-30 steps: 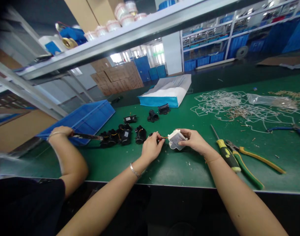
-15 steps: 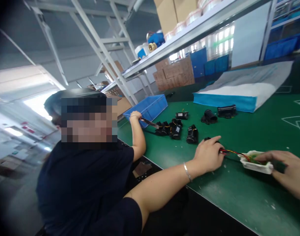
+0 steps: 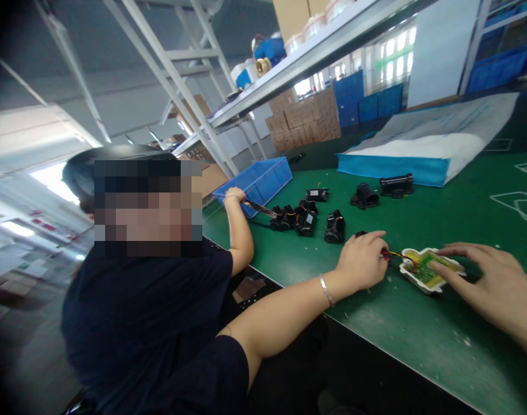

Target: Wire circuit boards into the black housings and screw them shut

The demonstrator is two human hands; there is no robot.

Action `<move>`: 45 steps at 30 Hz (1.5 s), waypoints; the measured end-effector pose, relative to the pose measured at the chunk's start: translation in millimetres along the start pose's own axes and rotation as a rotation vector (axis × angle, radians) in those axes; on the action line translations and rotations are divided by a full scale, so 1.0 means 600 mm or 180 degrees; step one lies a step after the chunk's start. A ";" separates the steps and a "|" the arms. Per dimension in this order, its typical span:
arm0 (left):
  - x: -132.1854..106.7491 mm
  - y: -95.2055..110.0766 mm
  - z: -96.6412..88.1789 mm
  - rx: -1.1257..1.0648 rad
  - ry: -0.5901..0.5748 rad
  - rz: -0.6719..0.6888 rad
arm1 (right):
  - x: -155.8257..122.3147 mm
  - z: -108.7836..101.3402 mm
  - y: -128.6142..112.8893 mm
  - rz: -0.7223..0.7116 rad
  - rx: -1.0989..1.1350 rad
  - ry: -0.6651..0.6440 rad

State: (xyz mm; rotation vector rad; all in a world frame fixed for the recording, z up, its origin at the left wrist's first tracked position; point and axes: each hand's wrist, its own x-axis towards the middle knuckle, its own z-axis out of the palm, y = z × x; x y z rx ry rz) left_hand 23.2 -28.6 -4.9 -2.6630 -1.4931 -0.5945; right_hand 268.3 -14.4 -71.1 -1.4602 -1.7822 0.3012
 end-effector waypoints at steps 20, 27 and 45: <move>0.010 -0.010 0.004 -0.0204 0.0076 0.0014 | -0.018 -0.054 -0.131 -0.0498 -0.0600 0.0572; 0.010 -0.014 -0.011 -0.0242 -0.0129 0.0101 | -0.020 -0.067 -0.143 -0.0398 -0.0628 0.0694; 0.020 -0.012 -0.007 -0.0506 -0.0062 -0.0044 | -0.017 -0.066 -0.126 -0.0189 0.0346 0.0779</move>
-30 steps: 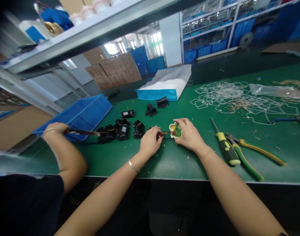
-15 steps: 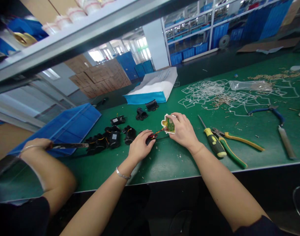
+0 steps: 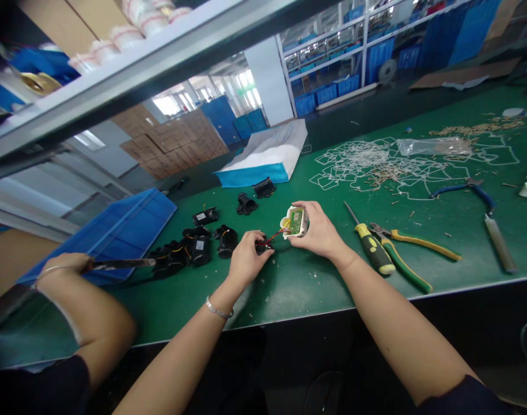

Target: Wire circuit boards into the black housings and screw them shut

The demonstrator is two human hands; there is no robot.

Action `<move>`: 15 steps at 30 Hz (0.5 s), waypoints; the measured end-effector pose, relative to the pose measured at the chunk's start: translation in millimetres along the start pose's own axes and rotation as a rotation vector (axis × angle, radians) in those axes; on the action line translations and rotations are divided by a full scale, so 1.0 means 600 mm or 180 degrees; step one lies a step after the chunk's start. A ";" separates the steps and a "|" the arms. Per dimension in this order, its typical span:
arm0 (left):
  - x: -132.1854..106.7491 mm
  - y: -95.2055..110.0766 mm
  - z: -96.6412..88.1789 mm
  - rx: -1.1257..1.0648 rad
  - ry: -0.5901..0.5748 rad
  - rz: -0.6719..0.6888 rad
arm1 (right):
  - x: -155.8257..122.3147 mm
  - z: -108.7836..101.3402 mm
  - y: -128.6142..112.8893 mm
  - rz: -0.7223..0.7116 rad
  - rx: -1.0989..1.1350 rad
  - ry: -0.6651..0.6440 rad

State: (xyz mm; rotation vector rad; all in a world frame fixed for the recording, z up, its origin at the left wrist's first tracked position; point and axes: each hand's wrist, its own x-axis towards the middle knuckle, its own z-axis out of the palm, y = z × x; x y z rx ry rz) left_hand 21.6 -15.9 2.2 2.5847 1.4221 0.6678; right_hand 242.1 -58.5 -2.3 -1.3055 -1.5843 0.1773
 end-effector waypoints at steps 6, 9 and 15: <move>0.014 -0.014 -0.021 -0.0263 -0.0578 0.0454 | 0.000 -0.003 0.004 0.0073 0.0230 -0.0080; 0.024 -0.026 -0.028 -0.0499 -0.0644 0.0356 | -0.001 -0.003 0.006 0.0124 0.0334 -0.0179; 0.025 -0.026 -0.038 -0.0621 -0.0513 -0.0219 | -0.001 -0.002 0.006 0.0159 0.0313 -0.0419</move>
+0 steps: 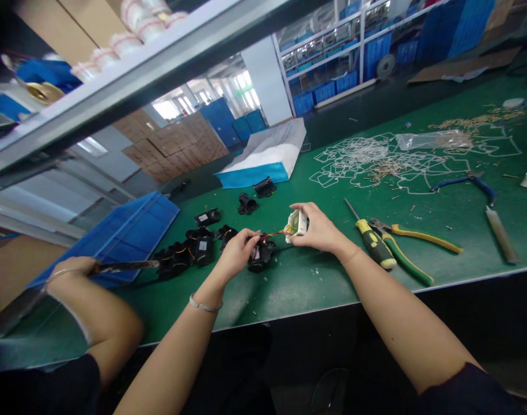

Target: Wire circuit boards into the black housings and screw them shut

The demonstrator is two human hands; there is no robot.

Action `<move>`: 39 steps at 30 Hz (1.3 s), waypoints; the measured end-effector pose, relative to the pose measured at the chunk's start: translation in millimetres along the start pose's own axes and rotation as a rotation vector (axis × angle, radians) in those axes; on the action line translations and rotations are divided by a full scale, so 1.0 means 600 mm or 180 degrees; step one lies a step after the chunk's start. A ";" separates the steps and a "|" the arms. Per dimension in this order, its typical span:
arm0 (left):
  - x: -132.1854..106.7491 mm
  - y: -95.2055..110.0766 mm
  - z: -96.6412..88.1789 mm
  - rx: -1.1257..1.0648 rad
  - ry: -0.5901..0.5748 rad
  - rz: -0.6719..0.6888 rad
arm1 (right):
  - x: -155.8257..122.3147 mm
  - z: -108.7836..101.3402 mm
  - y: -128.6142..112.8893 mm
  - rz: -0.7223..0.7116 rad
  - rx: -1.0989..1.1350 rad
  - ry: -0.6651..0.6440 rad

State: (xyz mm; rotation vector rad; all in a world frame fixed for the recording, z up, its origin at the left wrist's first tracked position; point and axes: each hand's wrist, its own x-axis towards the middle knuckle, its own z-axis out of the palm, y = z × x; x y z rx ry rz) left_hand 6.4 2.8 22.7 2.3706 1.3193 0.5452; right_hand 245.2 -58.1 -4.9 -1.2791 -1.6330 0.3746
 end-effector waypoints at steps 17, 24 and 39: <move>0.010 0.017 0.006 -0.0965 0.0194 -0.0487 | 0.000 -0.005 0.000 0.0304 0.0117 -0.0348; -0.015 0.022 -0.026 -0.1934 -0.0347 -0.0360 | 0.006 -0.004 0.024 0.0570 0.0285 0.0125; -0.017 0.001 -0.004 -0.0557 -0.0036 -0.0259 | 0.011 -0.018 0.038 0.0645 0.0441 0.0804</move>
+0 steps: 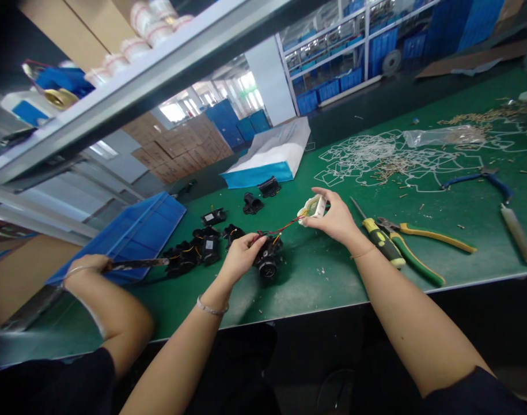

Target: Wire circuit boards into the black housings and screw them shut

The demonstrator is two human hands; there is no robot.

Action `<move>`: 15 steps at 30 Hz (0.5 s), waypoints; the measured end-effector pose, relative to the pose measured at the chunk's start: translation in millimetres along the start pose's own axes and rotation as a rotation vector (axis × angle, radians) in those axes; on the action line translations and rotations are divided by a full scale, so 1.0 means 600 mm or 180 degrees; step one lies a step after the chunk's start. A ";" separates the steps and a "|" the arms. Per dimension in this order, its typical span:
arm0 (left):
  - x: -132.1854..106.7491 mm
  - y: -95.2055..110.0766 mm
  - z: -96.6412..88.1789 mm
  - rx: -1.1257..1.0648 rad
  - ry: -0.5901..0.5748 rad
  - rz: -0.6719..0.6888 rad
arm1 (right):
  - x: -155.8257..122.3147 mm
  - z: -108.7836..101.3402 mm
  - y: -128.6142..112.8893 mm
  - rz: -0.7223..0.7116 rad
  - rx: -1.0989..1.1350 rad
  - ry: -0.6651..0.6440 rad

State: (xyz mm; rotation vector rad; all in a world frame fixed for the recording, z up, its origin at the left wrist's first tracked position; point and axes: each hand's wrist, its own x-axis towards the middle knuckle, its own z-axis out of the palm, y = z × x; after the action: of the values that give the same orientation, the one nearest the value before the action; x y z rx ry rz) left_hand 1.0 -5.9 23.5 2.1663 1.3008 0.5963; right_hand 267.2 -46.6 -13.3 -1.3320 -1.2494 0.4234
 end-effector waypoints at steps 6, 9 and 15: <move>-0.004 -0.006 0.004 0.0272 0.0550 -0.0103 | -0.002 0.004 -0.006 0.0103 -0.0245 -0.0121; -0.011 0.002 0.002 0.0365 0.0614 -0.0130 | -0.006 0.006 -0.012 -0.0012 -0.0364 -0.0148; -0.027 0.016 -0.002 0.0313 0.0145 0.0249 | -0.010 0.008 -0.018 -0.0217 -0.0436 -0.0011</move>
State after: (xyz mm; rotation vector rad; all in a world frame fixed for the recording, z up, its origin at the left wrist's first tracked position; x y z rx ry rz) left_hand -0.7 -23.7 29.1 2.3052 1.2988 0.6282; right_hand 256.9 -52.5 -7.5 -1.3996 -1.3423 0.2966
